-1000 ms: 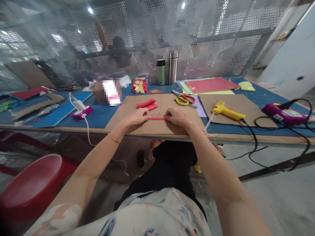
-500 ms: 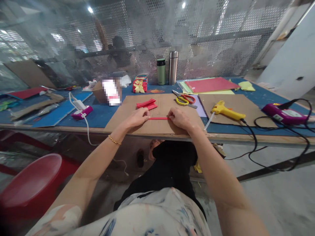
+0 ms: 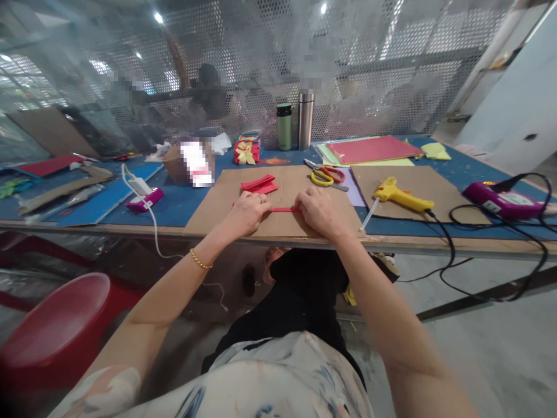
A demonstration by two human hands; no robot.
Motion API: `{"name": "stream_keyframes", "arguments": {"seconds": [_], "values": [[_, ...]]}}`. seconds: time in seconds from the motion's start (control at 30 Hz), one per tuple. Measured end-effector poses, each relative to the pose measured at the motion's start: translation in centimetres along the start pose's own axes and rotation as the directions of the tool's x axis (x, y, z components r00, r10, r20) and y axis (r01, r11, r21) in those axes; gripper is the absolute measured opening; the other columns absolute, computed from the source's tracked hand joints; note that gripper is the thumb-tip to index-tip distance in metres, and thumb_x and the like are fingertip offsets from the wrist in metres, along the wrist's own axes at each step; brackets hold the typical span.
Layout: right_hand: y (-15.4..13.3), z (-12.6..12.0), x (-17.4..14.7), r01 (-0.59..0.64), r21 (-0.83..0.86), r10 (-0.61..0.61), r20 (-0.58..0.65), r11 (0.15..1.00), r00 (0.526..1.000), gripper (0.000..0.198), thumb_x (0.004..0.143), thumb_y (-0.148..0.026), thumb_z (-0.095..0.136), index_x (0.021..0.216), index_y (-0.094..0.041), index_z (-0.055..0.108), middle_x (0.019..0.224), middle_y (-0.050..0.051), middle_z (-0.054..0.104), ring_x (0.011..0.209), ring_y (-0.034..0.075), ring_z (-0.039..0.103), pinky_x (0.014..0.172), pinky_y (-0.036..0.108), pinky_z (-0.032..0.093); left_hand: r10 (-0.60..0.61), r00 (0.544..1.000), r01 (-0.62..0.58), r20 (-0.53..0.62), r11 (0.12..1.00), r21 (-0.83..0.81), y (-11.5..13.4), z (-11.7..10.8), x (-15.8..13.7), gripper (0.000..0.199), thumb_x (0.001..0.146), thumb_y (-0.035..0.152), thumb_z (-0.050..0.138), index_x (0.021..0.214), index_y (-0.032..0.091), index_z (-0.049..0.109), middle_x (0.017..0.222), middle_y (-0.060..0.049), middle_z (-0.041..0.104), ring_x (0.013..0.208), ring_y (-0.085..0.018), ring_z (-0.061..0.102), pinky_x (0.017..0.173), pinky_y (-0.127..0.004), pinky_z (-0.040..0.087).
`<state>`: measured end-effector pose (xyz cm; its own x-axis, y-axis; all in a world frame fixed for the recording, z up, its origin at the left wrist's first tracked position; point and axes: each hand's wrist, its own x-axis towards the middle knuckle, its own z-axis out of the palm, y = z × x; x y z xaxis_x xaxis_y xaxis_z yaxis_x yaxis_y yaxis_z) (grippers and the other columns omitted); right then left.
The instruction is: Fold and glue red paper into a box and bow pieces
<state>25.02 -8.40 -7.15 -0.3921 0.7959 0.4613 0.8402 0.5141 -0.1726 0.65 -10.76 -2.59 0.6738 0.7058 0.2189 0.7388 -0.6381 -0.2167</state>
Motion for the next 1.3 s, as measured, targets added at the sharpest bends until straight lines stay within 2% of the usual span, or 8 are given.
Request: {"name": "stream_keyframes", "arguments": {"seconds": [0.13, 0.3, 0.47, 0.6, 0.73, 1.07, 1.2, 1.3], "values": [[-0.8, -0.3, -0.2, 0.123, -0.076, -0.127, -0.05, 0.989, 0.991, 0.025, 0.104, -0.019, 0.05, 0.1, -0.017, 0.074, 0.106, 0.016, 0.067, 0.102, 0.03, 0.054, 0.093, 0.041, 0.042, 0.016, 1.0, -0.016, -0.002, 0.998, 0.067, 0.8, -0.5, 0.0, 0.029, 0.097, 0.005, 0.049, 0.108, 0.009, 0.075, 0.106, -0.018, 0.074, 0.106, -0.03, 0.065, 0.093, -0.044, 0.041], [-0.5, -0.6, 0.5, 0.278, 0.07, -0.281, 0.041, 0.958, 0.959, 0.03, 0.102, -0.009, 0.044, 0.094, -0.013, 0.073, 0.095, 0.013, 0.066, 0.091, 0.024, 0.057, 0.086, 0.034, 0.043, -0.022, 1.0, 0.021, 0.02, 0.999, 0.034, 1.4, -0.7, 0.1, 0.037, 0.095, 0.003, 0.049, 0.117, 0.011, 0.077, 0.107, -0.017, 0.071, 0.104, -0.029, 0.064, 0.089, -0.041, 0.045], [-1.9, -2.4, 0.4, 0.18, -0.018, -0.173, 0.198, 0.983, 0.965, 0.032, 0.095, -0.004, 0.047, 0.102, -0.011, 0.077, 0.1, 0.014, 0.07, 0.095, 0.024, 0.063, 0.082, 0.032, 0.041, -0.044, 0.998, 0.043, 0.038, 0.999, 0.027, 1.4, -0.5, 0.0, 0.049, 0.096, 0.003, 0.05, 0.134, 0.02, 0.076, 0.111, -0.015, 0.069, 0.101, -0.029, 0.063, 0.082, -0.039, 0.046], [-4.2, -3.9, -0.3, 0.131, -0.154, -0.085, 0.275, 0.979, 0.958, 0.038, 0.098, -0.007, 0.049, 0.123, -0.012, 0.077, 0.107, 0.016, 0.071, 0.101, 0.025, 0.064, 0.078, 0.032, 0.039, -0.033, 0.999, 0.033, -0.005, 0.999, 0.027, 1.1, 0.1, 0.0, 0.05, 0.098, 0.002, 0.052, 0.136, 0.024, 0.076, 0.107, -0.014, 0.067, 0.095, -0.026, 0.061, 0.081, -0.038, 0.046], [-5.7, -4.3, -0.8, 0.121, -0.241, -0.039, 0.32, 0.963, 0.946, 0.04, 0.102, -0.009, 0.048, 0.13, -0.015, 0.076, 0.113, 0.018, 0.069, 0.106, 0.026, 0.064, 0.076, 0.033, 0.038, -0.001, 0.999, 0.003, -0.038, 0.999, 0.049, 0.9, 0.5, 0.0, 0.046, 0.101, 0.007, 0.054, 0.137, 0.024, 0.076, 0.103, -0.012, 0.066, 0.093, -0.024, 0.061, 0.081, -0.036, 0.047], [-6.8, -3.9, -0.4, 0.096, -0.302, 0.004, 0.315, 0.949, 0.949, 0.037, 0.105, -0.011, 0.044, 0.113, -0.014, 0.08, 0.115, 0.021, 0.07, 0.102, 0.028, 0.066, 0.069, 0.034, 0.039, -0.054, 0.998, 0.056, -0.034, 0.997, 0.047, 1.7, 0.1, -0.4, 0.041, 0.111, 0.021, 0.048, 0.143, 0.026, 0.073, 0.102, -0.013, 0.066, 0.096, -0.025, 0.063, 0.078, -0.034, 0.045], [-6.8, -3.4, 0.2, 0.099, -0.286, -0.014, 0.287, 0.953, 0.958, 0.035, 0.103, -0.014, 0.049, 0.11, -0.015, 0.083, 0.107, 0.02, 0.071, 0.098, 0.027, 0.065, 0.074, 0.036, 0.041, -0.067, 0.997, 0.068, -0.027, 0.997, 0.046, 1.8, 0.1, -0.4, 0.04, 0.11, 0.018, 0.048, 0.138, 0.025, 0.076, 0.101, -0.013, 0.065, 0.093, -0.025, 0.062, 0.074, -0.034, 0.044], [-7.4, -3.0, 0.7, 0.141, -0.273, -0.076, 0.234, 0.952, 0.969, 0.032, 0.101, -0.016, 0.053, 0.096, -0.014, 0.084, 0.1, 0.021, 0.071, 0.1, 0.03, 0.061, 0.082, 0.04, 0.041, -0.063, 0.998, 0.064, -0.031, 0.997, 0.045, 1.8, 0.3, -0.4, 0.038, 0.109, 0.018, 0.046, 0.126, 0.022, 0.08, 0.098, -0.014, 0.064, 0.09, -0.026, 0.061, 0.073, -0.035, 0.044]]}}
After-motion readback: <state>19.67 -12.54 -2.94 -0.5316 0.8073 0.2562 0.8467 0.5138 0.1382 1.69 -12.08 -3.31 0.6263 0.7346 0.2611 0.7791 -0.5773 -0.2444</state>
